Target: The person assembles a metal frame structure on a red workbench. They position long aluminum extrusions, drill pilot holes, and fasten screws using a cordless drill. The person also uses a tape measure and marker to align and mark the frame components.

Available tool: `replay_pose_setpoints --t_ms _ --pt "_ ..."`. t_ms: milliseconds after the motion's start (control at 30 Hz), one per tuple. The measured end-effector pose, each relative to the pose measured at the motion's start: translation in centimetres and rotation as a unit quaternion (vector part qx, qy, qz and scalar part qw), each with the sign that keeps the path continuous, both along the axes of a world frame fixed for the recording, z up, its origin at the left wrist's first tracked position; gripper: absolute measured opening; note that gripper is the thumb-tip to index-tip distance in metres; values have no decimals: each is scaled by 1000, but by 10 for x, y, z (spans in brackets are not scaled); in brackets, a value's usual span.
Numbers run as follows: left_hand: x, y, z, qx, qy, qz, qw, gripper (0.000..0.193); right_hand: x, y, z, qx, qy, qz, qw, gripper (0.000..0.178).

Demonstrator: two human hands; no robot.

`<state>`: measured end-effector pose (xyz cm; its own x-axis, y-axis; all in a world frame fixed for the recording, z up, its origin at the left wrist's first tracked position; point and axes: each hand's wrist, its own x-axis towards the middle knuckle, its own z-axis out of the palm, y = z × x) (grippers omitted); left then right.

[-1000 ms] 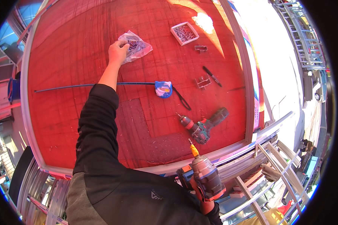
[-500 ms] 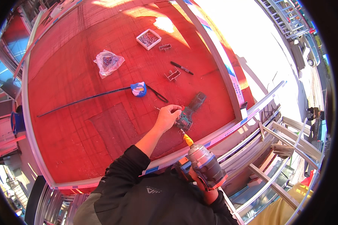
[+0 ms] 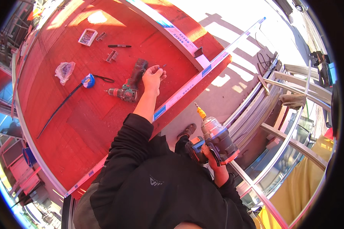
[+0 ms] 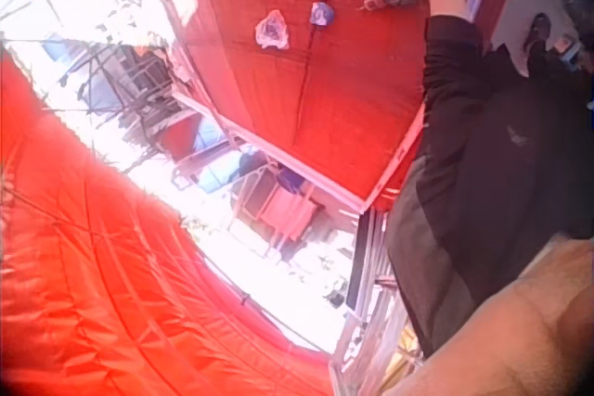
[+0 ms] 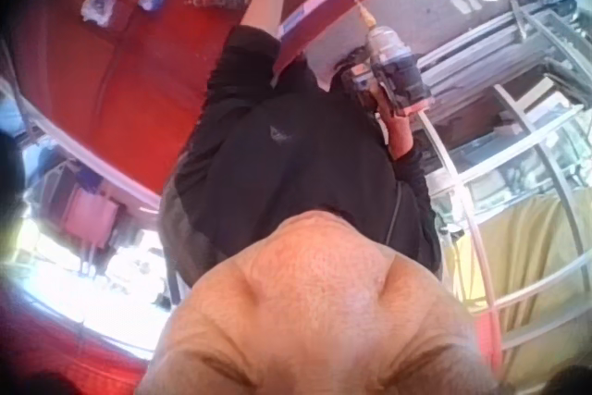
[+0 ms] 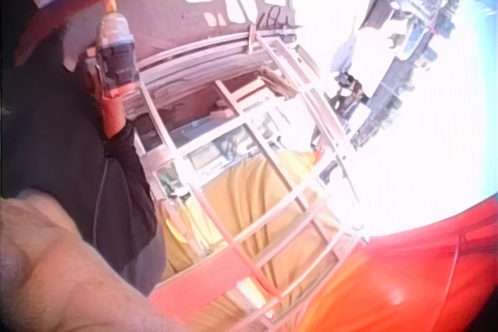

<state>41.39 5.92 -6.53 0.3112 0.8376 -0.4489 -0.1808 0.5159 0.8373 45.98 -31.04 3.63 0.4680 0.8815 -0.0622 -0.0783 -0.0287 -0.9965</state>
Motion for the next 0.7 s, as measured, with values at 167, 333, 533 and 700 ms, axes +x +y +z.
replay_pose_setpoints --t_ms 167,333,533,700 --pt "20 -118 66 -223 -239 -158 932 14 44 -21 -1 3 -103 -53 993 44" --pt "53 -158 94 -250 -246 -188 918 13 74 -16 14 53 -118 -81 988 47" --pt "88 -158 87 -262 -210 -204 920 16 110 -15 11 13 -154 -44 987 51" --pt "113 -139 72 -235 -176 -235 927 20 118 -5 -16 -31 -155 -60 986 51"
